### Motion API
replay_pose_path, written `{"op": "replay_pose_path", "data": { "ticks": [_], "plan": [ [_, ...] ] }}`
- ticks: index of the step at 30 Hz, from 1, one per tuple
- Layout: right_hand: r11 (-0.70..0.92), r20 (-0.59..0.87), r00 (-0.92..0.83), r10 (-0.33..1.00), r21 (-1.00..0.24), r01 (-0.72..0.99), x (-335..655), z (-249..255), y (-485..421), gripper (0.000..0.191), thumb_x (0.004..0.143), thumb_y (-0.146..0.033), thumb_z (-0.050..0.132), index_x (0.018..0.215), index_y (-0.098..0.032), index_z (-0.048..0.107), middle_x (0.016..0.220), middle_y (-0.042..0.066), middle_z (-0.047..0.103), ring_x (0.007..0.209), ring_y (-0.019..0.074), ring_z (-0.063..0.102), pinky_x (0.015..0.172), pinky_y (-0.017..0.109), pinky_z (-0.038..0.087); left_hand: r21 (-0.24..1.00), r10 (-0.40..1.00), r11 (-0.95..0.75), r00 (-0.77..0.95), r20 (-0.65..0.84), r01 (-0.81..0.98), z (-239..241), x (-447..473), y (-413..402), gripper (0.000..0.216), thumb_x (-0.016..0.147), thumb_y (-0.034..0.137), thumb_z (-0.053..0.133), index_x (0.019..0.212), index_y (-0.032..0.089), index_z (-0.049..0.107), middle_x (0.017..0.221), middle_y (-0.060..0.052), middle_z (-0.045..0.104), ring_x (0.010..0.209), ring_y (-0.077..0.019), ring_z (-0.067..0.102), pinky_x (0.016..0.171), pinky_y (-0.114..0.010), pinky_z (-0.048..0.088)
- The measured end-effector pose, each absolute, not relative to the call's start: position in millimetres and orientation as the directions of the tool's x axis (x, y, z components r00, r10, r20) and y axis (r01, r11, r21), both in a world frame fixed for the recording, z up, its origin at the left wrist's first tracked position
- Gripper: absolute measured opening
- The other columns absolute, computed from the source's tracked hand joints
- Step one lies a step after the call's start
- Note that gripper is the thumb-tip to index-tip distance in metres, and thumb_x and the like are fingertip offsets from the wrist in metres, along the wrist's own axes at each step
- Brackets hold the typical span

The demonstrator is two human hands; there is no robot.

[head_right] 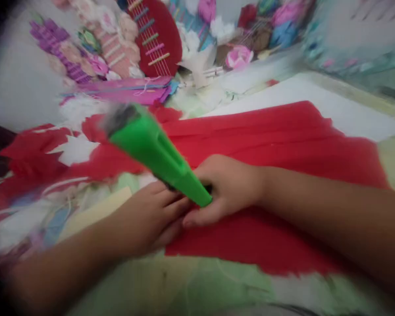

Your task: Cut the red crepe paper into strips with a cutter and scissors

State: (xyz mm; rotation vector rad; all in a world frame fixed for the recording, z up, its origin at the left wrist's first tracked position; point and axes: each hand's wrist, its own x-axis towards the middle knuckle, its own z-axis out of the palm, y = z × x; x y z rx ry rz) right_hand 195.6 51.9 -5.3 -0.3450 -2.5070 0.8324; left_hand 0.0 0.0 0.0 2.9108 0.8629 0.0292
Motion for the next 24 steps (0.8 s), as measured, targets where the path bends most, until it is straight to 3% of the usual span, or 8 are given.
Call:
{"op": "replay_pose_path", "data": {
  "ticks": [8,16,24],
  "plan": [
    [0.711,0.286,-0.85,0.442,-0.69,0.137,195.8,-5.3,52.4,0.036,0.069,-0.039,0.059,0.052,-0.014,0.041,0.049,-0.006,0.037,0.045,0.0019,0.036,0.043,0.013,0.029,0.081,0.544,-0.838,0.839,0.028,0.54,1.2,0.3,-1.9,0.033,0.084,0.026,0.042,0.105,0.009,0.06,0.117,-0.017,0.055,0.114,-0.029,0.046,0.098,-0.046,0.036],
    [0.627,0.184,-0.818,0.545,-0.737,0.253,196.0,-6.3,52.7,0.031,0.069,-0.046,0.058,0.067,-0.015,0.056,0.051,-0.004,0.044,0.046,0.0057,0.037,0.045,0.019,0.03,0.055,0.538,-0.843,0.84,0.069,0.535,-0.5,-2.2,-2.4,0.035,0.086,0.027,0.039,0.106,0.008,0.059,0.122,-0.018,0.052,0.116,-0.0295,0.044,0.098,-0.046,0.036],
    [0.549,0.17,-0.801,0.573,-0.806,0.222,195.7,-6.1,53.8,0.033,0.066,-0.047,0.061,0.06,-0.016,0.049,0.05,-0.006,0.038,0.046,0.0055,0.035,0.044,0.02,0.029,0.023,0.522,-0.852,0.848,0.092,0.522,-1.9,-4.0,-3.8,0.037,0.086,0.029,0.04,0.11,0.007,0.056,0.121,-0.019,0.052,0.115,-0.0303,0.045,0.096,-0.046,0.038]
  ]
}}
